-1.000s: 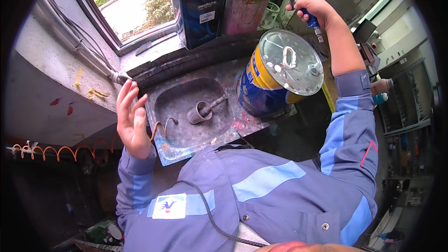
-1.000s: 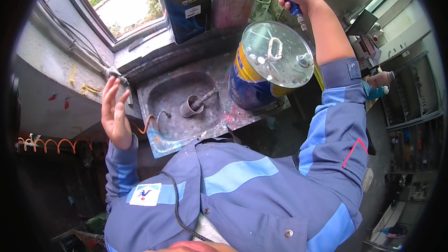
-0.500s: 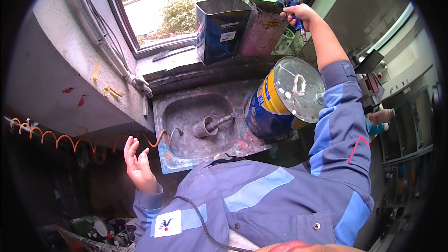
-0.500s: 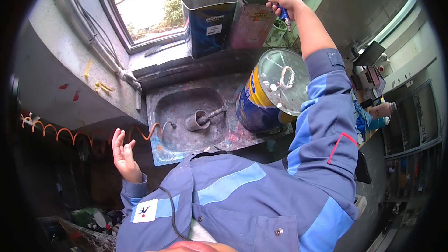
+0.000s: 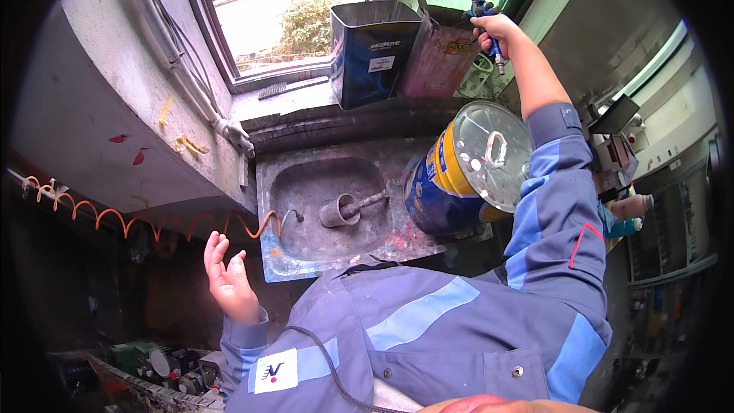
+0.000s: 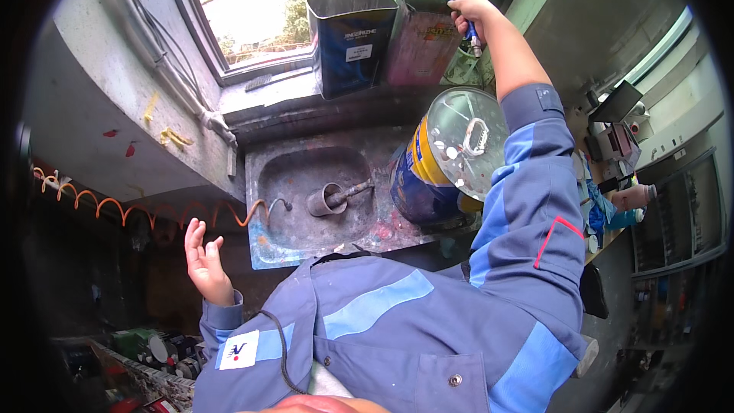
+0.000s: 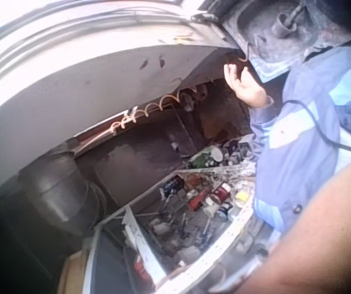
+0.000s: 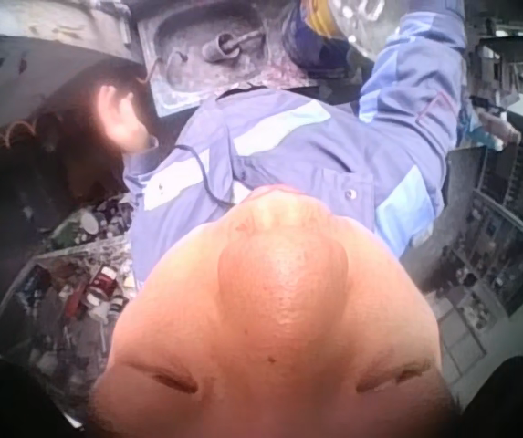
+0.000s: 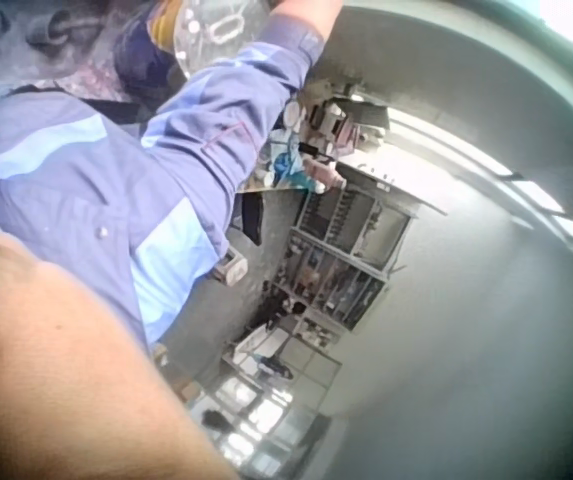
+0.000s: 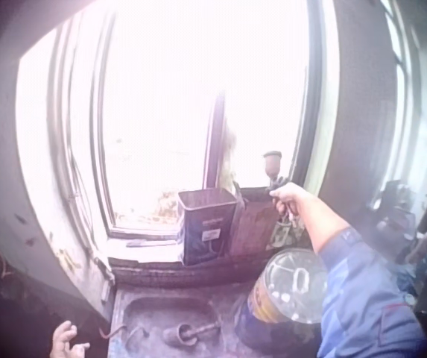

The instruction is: The person walks from a paint booth into a workshop, picks up a small container, and pours red paint into a spray gun cup. They attach the cup to the spray gun, test the spray at a window, then add more red paint and test again. Finally, they open a black paint can and pour black paint into the spray gun cup.

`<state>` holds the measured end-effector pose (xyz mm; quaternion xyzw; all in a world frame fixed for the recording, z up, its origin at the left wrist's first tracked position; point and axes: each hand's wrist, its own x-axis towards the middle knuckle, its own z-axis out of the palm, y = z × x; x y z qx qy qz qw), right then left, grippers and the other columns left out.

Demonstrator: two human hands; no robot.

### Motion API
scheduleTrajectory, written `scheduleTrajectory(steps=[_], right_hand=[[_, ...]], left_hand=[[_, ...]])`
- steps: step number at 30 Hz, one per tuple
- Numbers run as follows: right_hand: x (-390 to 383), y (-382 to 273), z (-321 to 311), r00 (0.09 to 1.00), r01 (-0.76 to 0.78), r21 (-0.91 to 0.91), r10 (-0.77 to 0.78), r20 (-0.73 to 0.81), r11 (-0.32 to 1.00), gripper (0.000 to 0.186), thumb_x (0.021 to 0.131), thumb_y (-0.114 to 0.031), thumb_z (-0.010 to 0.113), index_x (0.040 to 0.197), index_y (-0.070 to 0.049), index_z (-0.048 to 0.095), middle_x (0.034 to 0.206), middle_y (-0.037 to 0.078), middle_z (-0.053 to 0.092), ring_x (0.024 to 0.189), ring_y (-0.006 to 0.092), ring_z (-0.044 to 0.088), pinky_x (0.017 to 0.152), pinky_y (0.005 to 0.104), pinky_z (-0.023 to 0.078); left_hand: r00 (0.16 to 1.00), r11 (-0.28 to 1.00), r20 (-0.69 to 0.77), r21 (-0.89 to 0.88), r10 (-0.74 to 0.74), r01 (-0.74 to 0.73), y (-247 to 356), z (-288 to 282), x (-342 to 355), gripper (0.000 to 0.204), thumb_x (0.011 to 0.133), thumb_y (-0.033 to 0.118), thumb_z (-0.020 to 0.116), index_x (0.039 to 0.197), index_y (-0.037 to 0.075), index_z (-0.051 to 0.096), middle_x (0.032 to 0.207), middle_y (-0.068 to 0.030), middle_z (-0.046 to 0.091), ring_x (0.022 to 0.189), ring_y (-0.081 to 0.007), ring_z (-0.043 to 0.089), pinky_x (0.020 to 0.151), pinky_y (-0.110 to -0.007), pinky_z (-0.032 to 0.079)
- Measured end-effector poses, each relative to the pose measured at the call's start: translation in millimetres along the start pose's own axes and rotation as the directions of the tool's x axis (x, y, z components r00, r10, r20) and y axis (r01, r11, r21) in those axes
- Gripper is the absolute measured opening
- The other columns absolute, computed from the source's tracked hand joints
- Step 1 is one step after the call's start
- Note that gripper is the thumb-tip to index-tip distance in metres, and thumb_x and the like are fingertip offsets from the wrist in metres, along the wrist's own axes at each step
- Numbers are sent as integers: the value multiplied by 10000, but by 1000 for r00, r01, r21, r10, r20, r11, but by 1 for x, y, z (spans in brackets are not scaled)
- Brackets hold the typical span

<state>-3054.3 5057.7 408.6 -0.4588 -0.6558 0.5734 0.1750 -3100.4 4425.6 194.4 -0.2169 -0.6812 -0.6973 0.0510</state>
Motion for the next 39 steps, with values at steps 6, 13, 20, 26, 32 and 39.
scheduleTrajectory(steps=[6,13,20,26,32,39], right_hand=[[-4,11,-7,999,32,22,-33,21,999,217,998,-207,597,884,-49,502,711,19,505,479,59,413,385,207,362],[-14,14,-7,997,73,-18,-73,7,997,205,984,-204,623,904,-51,513,714,20,521,473,60,408,375,210,352],[-16,14,-8,998,68,-24,-68,6,997,221,997,-213,601,883,-46,512,684,17,511,461,71,407,379,222,349],[-11,15,-9,998,57,4,-57,-6,998,217,1002,-209,596,888,-44,513,690,19,512,465,71,408,385,220,349],[-9,14,-6,999,42,15,-42,-6,999,195,987,-198,628,934,-56,505,735,5,515,486,51,406,374,205,356],[-18,10,-1,1000,16,64,-17,12,998,178,1003,-186,599,950,-37,517,736,34,531,495,67,405,394,216,363]], left_hand=[[999,998,-2,-37,-41,41,-3,6,-2,350,956,-10,499,1303,-42,540,1511,-147,422,1334,-246,474,959,-363,511],[999,999,38,-38,-27,29,-7,14,0,327,948,-28,496,1266,-25,568,1496,-148,437,1312,-243,493,951,-367,512],[998,998,46,-47,-32,34,-7,16,3,316,945,-25,502,1253,-29,573,1491,-147,445,1300,-235,503,953,-364,507],[998,997,37,-60,-50,53,-8,15,4,310,943,-23,506,1243,-34,579,1487,-148,449,1297,-237,505,946,-358,511],[999,999,43,-26,-34,35,-8,14,6,312,940,-26,501,1242,-33,579,1481,-147,458,1292,-236,510,942,-355,513],[998,998,7,-36,-55,56,-9,10,11,304,943,-28,498,1234,-39,584,1475,-146,466,1293,-238,510,939,-356,516]])
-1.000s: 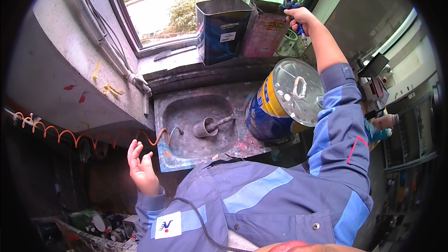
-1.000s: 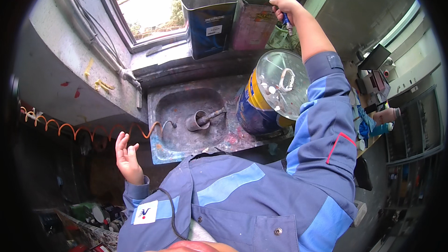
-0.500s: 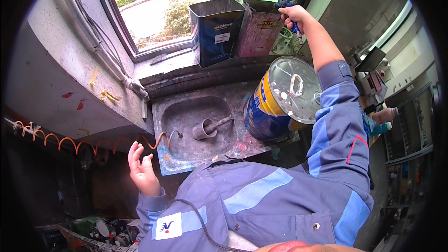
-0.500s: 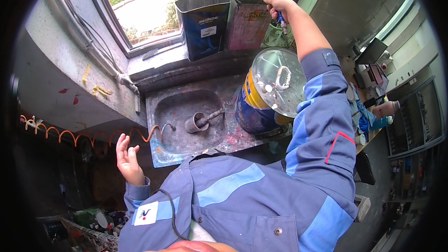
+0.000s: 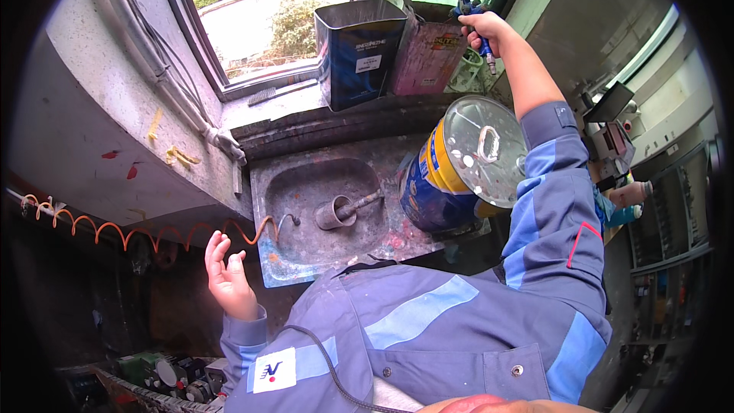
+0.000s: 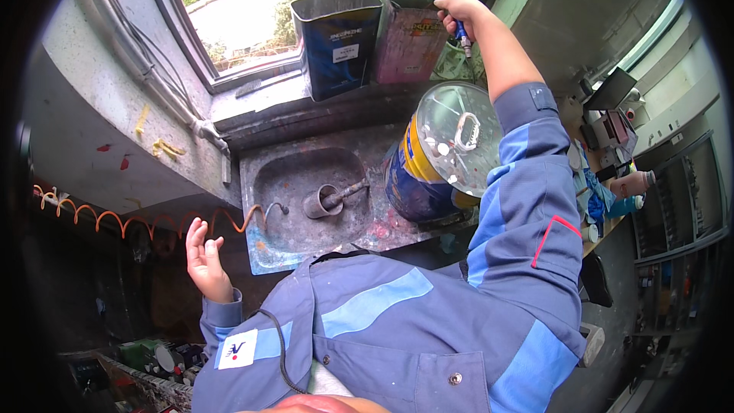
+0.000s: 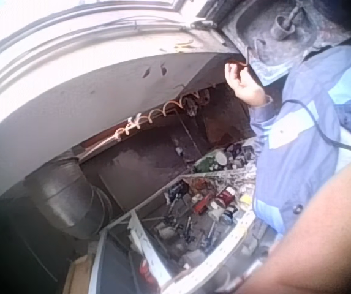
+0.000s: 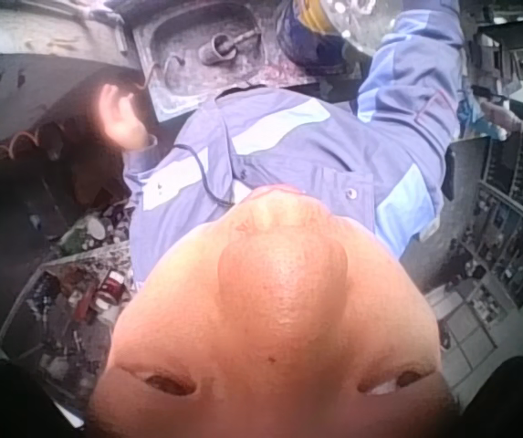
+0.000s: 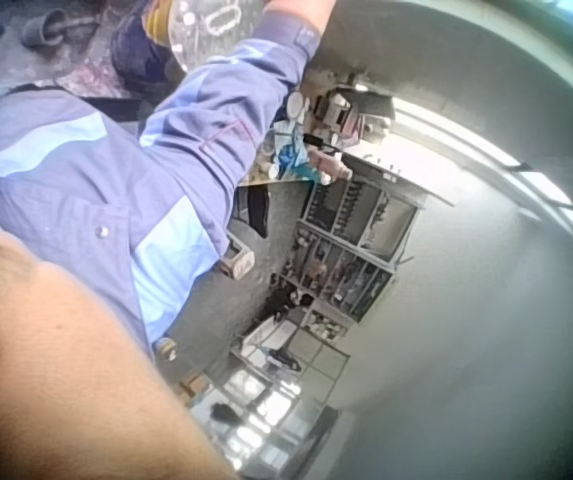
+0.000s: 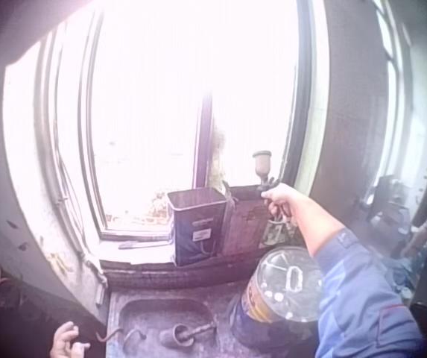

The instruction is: The person walks from a paint booth into a workshop, picks up a small container, and pours red paint into a spray gun cup. They attach the cup to the spray gun, test the spray at a window, then add more red paint and test again. Finally, they open a black paint can and pour black paint into the spray gun cup.

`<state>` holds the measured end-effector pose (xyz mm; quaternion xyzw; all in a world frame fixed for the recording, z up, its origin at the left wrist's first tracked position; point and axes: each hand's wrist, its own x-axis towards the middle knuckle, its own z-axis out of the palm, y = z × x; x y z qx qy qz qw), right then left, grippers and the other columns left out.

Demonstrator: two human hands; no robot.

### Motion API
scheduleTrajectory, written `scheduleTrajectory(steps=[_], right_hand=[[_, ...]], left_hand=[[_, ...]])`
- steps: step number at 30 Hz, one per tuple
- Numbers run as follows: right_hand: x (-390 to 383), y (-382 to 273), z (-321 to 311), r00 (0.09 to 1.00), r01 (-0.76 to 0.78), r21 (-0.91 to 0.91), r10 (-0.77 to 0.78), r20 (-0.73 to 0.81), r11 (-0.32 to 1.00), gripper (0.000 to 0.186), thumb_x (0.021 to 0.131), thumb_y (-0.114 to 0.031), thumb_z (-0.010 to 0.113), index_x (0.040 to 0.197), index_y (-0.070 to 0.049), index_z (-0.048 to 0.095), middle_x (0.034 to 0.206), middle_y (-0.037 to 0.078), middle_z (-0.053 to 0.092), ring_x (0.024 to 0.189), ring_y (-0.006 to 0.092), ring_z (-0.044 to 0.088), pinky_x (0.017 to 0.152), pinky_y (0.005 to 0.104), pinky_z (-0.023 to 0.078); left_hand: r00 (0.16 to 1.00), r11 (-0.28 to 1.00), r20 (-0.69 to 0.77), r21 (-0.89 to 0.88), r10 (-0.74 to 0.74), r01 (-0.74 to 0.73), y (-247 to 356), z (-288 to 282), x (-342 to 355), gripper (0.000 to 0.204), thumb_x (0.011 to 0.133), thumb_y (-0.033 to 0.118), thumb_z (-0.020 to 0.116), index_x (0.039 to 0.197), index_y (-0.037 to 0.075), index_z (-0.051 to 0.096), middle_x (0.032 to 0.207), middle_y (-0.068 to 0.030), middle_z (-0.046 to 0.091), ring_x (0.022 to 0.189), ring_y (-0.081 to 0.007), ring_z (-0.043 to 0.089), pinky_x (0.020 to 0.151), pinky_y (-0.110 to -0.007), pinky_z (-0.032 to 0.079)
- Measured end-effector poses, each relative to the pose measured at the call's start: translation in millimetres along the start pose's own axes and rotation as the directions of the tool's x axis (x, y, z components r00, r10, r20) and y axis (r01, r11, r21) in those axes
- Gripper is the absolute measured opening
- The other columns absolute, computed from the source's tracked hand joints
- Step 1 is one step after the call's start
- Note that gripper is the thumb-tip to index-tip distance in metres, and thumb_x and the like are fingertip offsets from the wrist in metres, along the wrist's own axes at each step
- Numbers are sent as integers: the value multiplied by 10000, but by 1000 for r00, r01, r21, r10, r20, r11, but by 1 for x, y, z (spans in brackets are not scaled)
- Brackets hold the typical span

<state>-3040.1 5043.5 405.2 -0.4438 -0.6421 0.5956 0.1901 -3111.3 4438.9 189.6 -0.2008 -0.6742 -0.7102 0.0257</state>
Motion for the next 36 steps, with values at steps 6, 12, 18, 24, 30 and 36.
scheduleTrajectory(steps=[6,12,18,24,30,36], right_hand=[[2,-4,-8,996,78,-15,-77,47,997,188,990,-157,617,1016,16,547,801,69,570,535,66,432,408,205,370],[9,-8,-14,998,17,-41,-14,61,999,165,992,-131,598,985,29,558,724,42,551,521,58,433,402,205,368],[-1,-2,-3,991,131,22,-132,15,991,180,992,-152,609,951,13,551,788,42,559,516,41,423,390,195,361],[-1,-3,0,996,88,66,-89,5,994,169,994,-157,603,911,-32,524,738,46,546,506,61,419,402,206,364],[4,4,2,995,101,56,-100,-17,993,217,995,-184,613,872,-33,516,711,6,481,488,53,391,392,210,337],[2,-9,-7,996,90,-24,-90,3,996,206,987,-176,619,886,-32,512,728,17,503,475,54,387,384,214,334]], left_hand=[[1000,1000,-19,18,3,-3,-3,-5,0,314,951,-32,496,1254,-39,578,1474,-146,469,1304,-243,503,940,-351,517],[1000,999,-5,38,31,-31,-3,-6,-2,306,953,-25,496,1247,-37,580,1473,-151,470,1308,-246,499,937,-347,523],[999,1000,-24,17,25,-24,-2,-4,-2,300,960,-17,495,1248,-41,575,1474,-142,470,1303,-235,501,943,-348,516],[999,1000,-39,2,12,-12,-2,-2,-3,304,958,-20,499,1253,-47,569,1478,-142,466,1295,-232,508,943,-353,517],[999,1000,-36,12,14,-14,-1,-4,-3,304,959,-17,499,1254,-44,570,1478,-145,463,1290,-230,510,940,-350,519],[999,999,-37,37,39,-38,-1,-5,-10,298,961,-3,509,1249,-38,578,1483,-141,459,1291,-236,507,942,-348,517]])
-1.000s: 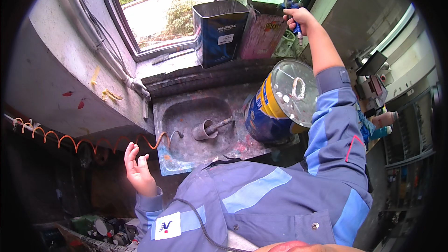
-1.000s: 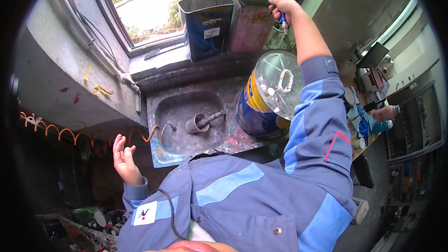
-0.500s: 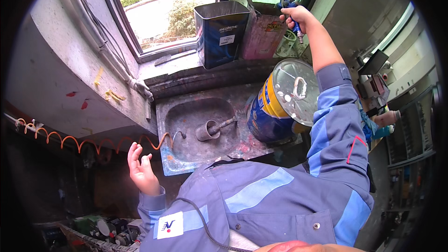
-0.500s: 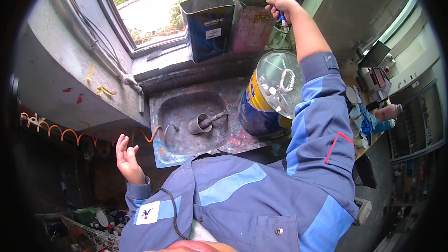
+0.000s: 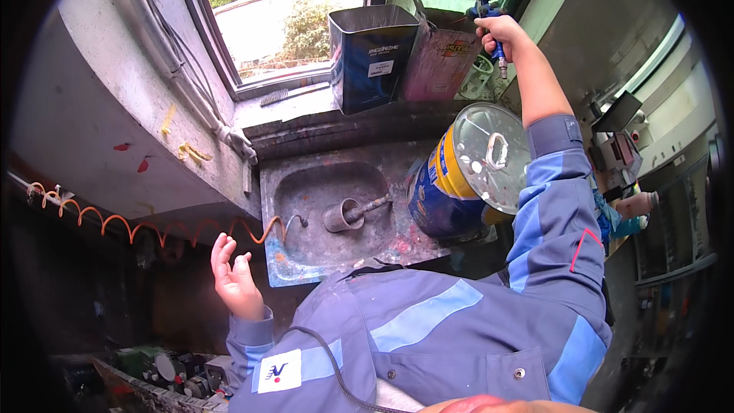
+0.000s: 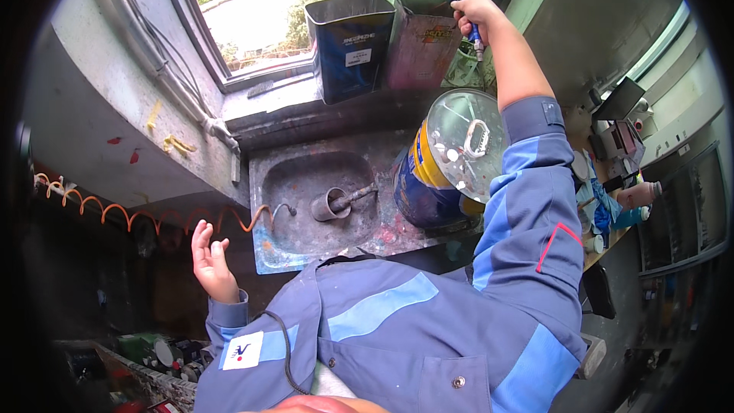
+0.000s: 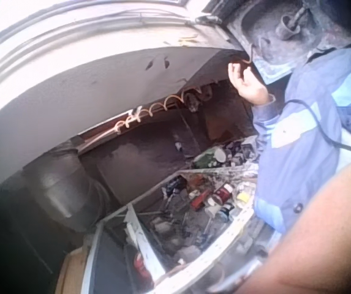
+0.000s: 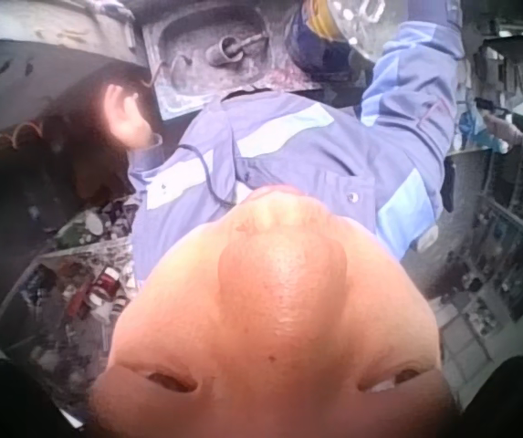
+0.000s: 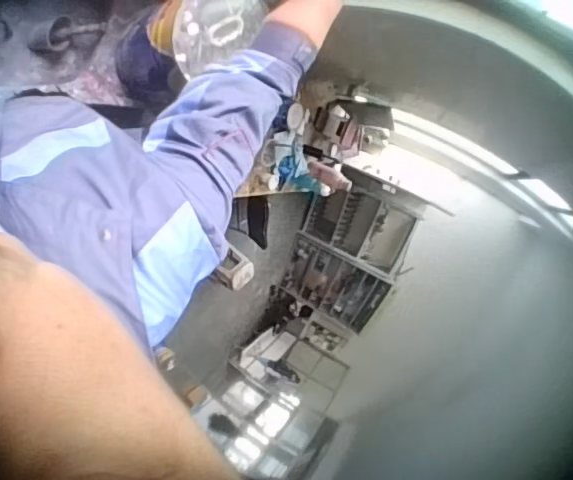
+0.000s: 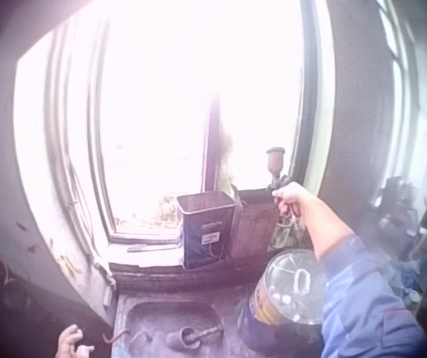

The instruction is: The person walks from a paint booth into a workshop, picks up a small container, and pours red paint into a spray gun cup. They attach the cup to the spray gun, test the spray at a window, then add more red paint and test again. Finally, they open a black paint can and pour black paint into the spray gun cup.

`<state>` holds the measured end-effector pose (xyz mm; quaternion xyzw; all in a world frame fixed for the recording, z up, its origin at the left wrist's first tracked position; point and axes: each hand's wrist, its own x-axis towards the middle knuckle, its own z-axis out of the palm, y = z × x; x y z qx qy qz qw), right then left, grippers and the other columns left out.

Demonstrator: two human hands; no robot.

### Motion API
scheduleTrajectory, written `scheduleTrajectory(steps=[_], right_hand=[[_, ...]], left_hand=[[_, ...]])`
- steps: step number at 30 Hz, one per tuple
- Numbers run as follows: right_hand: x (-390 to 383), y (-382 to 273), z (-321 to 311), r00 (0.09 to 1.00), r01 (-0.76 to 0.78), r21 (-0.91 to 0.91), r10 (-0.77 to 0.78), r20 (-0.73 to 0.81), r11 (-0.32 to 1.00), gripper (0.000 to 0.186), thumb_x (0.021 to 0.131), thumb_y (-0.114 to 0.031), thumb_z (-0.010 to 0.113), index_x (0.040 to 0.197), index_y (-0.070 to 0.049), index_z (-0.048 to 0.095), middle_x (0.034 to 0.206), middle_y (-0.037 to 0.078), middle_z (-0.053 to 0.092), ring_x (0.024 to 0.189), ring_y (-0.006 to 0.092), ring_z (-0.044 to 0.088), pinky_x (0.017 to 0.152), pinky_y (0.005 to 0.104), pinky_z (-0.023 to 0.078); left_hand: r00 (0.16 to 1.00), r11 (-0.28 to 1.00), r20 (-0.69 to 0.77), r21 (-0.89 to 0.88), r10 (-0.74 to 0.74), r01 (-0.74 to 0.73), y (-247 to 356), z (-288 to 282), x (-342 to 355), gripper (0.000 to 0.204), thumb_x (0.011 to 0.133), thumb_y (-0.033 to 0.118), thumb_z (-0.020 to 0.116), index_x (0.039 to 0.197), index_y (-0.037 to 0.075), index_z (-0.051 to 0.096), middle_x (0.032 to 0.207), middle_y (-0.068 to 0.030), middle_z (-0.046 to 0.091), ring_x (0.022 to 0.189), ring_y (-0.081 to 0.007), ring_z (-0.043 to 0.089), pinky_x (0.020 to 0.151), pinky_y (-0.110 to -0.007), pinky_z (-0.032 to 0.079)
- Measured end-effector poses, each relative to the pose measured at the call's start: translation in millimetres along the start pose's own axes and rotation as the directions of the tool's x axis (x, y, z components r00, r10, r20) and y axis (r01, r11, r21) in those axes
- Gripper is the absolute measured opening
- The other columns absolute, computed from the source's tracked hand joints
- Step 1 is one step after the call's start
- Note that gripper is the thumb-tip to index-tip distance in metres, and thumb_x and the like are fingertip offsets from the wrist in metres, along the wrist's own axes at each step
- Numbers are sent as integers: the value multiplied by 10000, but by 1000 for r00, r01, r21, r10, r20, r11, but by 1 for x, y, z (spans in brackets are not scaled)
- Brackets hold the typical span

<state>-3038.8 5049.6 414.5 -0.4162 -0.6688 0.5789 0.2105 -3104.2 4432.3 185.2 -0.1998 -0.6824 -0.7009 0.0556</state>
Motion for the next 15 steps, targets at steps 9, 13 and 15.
scheduleTrajectory(steps=[9,13,15], right_hand=[[-5,5,-9,1000,20,-29,-20,-1,999,237,953,-157,669,813,-24,533,693,29,504,463,62,396,382,208,336],[-7,4,-13,998,55,-30,-54,31,998,245,948,-152,675,794,-21,536,686,29,501,458,64,396,383,211,338],[-8,4,-14,997,70,-36,-69,32,997,247,949,-144,669,781,-22,535,682,29,500,457,64,399,383,213,338]], left_hand=[[999,999,-6,-32,-44,44,2,5,3,339,967,-3,511,1302,-42,547,1465,-117,478,1267,-202,515,941,-334,508],[999,998,2,-40,-48,48,3,7,5,356,967,-4,509,1321,-39,537,1465,-118,478,1265,-201,516,943,-334,508],[999,998,18,-41,-37,38,2,8,6,367,967,-2,509,1332,-35,530,1466,-119,477,1266,-201,515,944,-334,508]])
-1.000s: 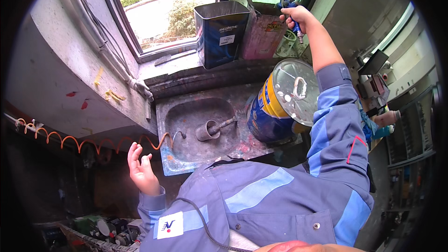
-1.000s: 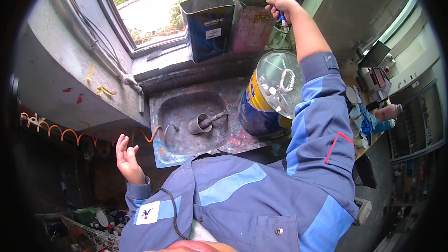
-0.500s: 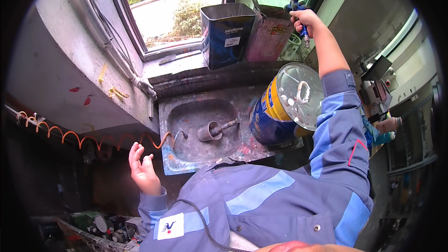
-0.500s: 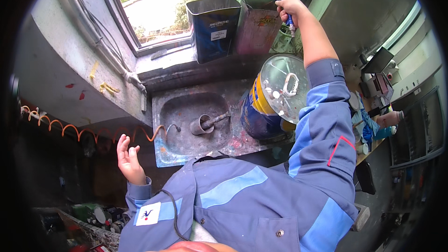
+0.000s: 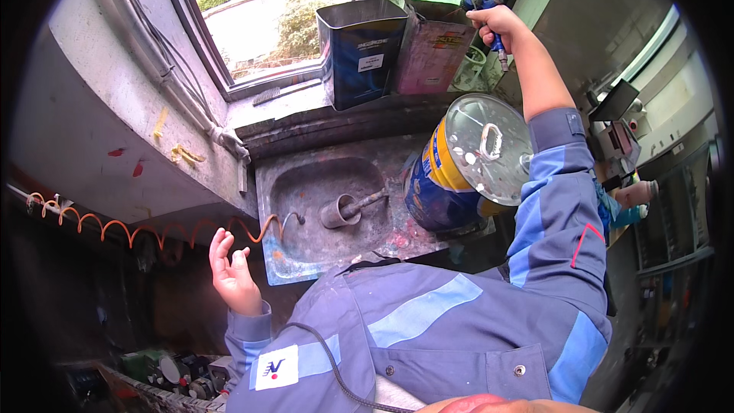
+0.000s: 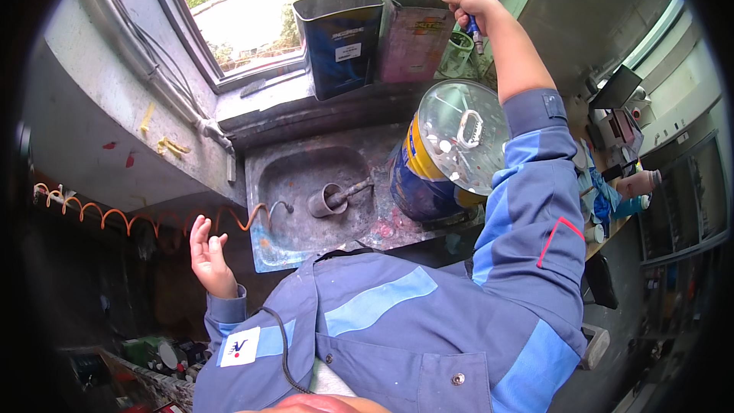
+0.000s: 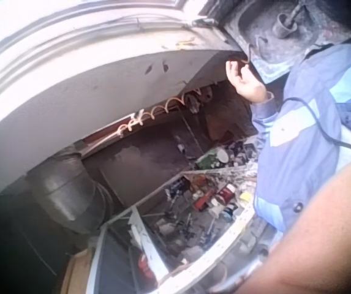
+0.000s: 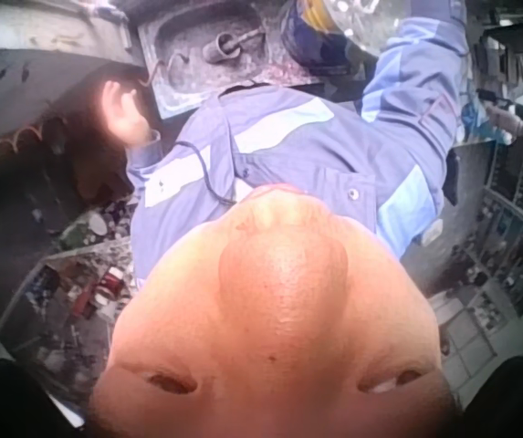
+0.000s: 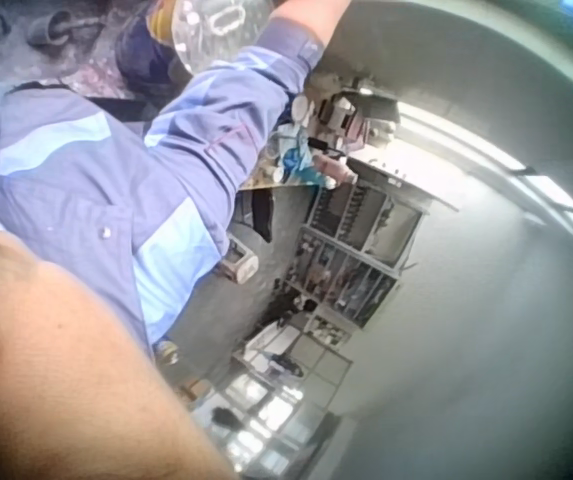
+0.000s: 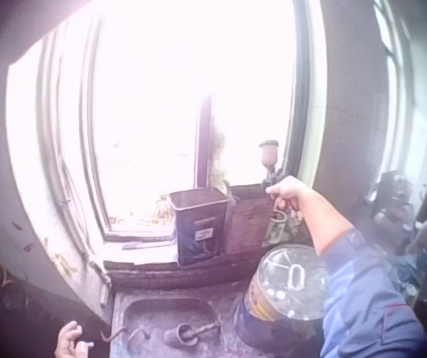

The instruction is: The person walks from a paint booth into a workshop, picks up a small container, and pours red paint into a spray gun cup. They attach the cup to the spray gun, test the spray at a window, then add more red paint and test again. Finally, they open a black paint can and pour black paint into the spray gun cup.

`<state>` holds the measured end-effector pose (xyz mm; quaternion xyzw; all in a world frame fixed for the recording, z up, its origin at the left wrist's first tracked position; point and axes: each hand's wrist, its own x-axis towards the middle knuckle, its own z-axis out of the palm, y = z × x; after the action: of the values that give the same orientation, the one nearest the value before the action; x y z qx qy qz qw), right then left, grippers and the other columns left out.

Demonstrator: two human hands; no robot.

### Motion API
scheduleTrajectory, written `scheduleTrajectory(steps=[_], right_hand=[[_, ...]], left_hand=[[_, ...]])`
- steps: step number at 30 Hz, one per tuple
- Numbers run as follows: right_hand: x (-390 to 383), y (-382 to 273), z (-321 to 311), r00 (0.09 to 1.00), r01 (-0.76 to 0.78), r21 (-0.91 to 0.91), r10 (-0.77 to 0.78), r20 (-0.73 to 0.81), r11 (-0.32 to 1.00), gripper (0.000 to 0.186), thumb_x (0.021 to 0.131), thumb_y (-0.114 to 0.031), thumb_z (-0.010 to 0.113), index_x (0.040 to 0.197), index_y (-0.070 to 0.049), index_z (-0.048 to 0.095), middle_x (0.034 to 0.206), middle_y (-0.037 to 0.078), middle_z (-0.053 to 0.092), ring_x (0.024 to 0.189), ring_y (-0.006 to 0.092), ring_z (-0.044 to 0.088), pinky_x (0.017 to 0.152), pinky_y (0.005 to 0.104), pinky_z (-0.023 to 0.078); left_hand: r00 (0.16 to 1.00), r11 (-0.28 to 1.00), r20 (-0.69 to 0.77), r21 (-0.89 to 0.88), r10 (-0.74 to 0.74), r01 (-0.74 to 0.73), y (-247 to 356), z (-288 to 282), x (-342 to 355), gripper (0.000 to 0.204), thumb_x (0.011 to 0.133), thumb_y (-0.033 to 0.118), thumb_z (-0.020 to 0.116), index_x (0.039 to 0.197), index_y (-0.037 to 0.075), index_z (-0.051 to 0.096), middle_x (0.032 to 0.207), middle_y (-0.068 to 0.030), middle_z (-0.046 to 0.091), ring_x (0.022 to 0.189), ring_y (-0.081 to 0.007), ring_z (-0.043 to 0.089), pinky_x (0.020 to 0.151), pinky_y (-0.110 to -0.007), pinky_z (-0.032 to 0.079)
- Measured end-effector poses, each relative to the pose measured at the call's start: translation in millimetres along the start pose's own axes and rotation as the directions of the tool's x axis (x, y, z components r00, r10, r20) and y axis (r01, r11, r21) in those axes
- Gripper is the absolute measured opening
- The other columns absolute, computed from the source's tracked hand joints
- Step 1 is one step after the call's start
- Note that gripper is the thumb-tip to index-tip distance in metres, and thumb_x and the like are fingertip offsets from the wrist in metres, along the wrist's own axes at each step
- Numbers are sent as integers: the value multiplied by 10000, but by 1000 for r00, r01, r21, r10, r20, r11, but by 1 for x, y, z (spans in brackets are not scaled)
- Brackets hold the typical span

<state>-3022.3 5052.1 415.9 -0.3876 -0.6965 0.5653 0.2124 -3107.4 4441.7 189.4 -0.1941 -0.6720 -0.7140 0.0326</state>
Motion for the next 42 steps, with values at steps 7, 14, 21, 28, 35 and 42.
scheduleTrajectory(steps=[7,14,21,28,35,42], right_hand=[[-4,-1,2,1000,20,-12,-21,-20,1000,233,950,-103,648,763,-27,533,659,24,498,453,65,408,378,221,329],[-4,-1,5,999,17,-13,-17,-32,1000,221,948,-92,647,769,-29,533,658,24,497,453,66,407,375,223,325],[1,2,5,999,2,-21,-3,-37,1000,206,951,-95,639,786,-23,539,673,33,511,466,71,415,379,225,334],[0,1,7,998,-24,40,26,-52,999,162,958,-103,630,871,17,565,740,66,569,500,71,439,392,219,360],[-2,3,5,994,94,81,-89,-59,992,147,959,-66,602,991,75,576,870,127,644,561,71,495,421,219,394],[4,11,14,999,8,26,-7,-39,1000,124,960,-47,594,920,70,599,826,110,642,544,64,485,408,212,395]], left_hand=[[1000,1000,13,8,10,-10,-3,-1,2,399,963,1,510,1361,-28,511,1470,-121,475,1275,-202,509,944,-336,510],[1000,1000,3,11,5,-5,-5,-2,1,398,963,-4,504,1360,-27,514,1474,-124,473,1283,-206,506,944,-336,511],[1000,1000,-2,12,9,-9,-7,-2,1,379,962,-10,504,1339,-32,527,1475,-127,472,1284,-214,509,942,-337,515],[1000,1000,-13,22,17,-17,-8,-1,2,335,957,-15,506,1288,-36,554,1474,-139,470,1294,-227,505,936,-342,521],[1000,999,-8,28,-17,18,-7,1,4,301,961,-22,496,1252,-51,563,1473,-139,469,1291,-228,512,935,-345,522],[999,999,7,28,38,-38,-8,3,3,319,964,-14,499,1275,-51,555,1480,-137,461,1292,-221,506,940,-344,518]])
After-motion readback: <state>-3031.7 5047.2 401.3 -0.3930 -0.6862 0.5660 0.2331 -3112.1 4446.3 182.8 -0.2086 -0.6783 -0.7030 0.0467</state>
